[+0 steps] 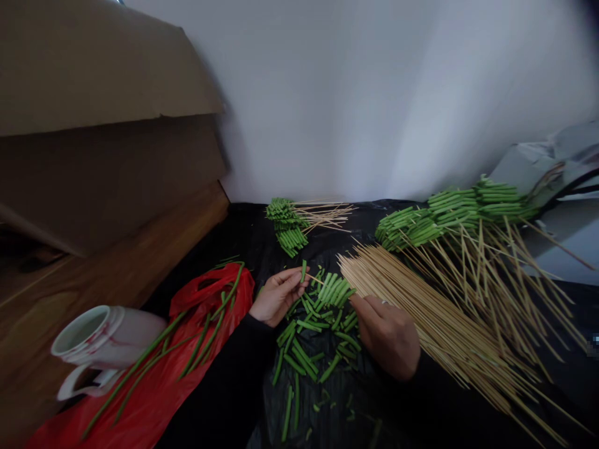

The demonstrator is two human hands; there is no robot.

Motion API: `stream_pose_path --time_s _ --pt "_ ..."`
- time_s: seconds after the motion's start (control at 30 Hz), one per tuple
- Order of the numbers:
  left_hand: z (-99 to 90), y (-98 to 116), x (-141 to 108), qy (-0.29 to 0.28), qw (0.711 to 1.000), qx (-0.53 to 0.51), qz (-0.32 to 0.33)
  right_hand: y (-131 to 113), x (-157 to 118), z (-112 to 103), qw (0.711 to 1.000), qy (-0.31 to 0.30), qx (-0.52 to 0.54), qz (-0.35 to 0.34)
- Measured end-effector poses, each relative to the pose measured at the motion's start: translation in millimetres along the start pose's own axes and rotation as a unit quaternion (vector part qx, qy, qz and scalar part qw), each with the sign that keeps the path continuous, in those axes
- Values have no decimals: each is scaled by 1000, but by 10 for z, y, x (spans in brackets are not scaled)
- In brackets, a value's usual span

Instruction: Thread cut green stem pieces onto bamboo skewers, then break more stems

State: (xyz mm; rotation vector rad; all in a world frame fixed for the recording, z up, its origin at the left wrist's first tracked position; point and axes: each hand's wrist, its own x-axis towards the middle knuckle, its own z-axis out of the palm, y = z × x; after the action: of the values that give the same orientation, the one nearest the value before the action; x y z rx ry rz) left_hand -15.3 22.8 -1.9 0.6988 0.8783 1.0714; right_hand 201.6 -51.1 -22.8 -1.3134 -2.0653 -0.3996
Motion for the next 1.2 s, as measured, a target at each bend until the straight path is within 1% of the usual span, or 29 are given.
stream_pose_path --time_s 0.1,0.4,0.63,0.9,1.2 --pt "5 -1 -6 -4 1000 1 2 -4 3 -8 1000 -7 2 3" --pt "11 3 -4 13 1000 -3 8 3 -6 -3 1000 -13 -3 -2" --pt "21 0 -1 30 999 7 21 -4 0 -11 1000 -7 -11 -1" --pt "16 8 8 60 998 13 24 -9 -12 -8 1000 -18 -16 -7" --pt "9 -14 8 52 998 19 11 -26 -23 -5 1000 -20 -14 1"
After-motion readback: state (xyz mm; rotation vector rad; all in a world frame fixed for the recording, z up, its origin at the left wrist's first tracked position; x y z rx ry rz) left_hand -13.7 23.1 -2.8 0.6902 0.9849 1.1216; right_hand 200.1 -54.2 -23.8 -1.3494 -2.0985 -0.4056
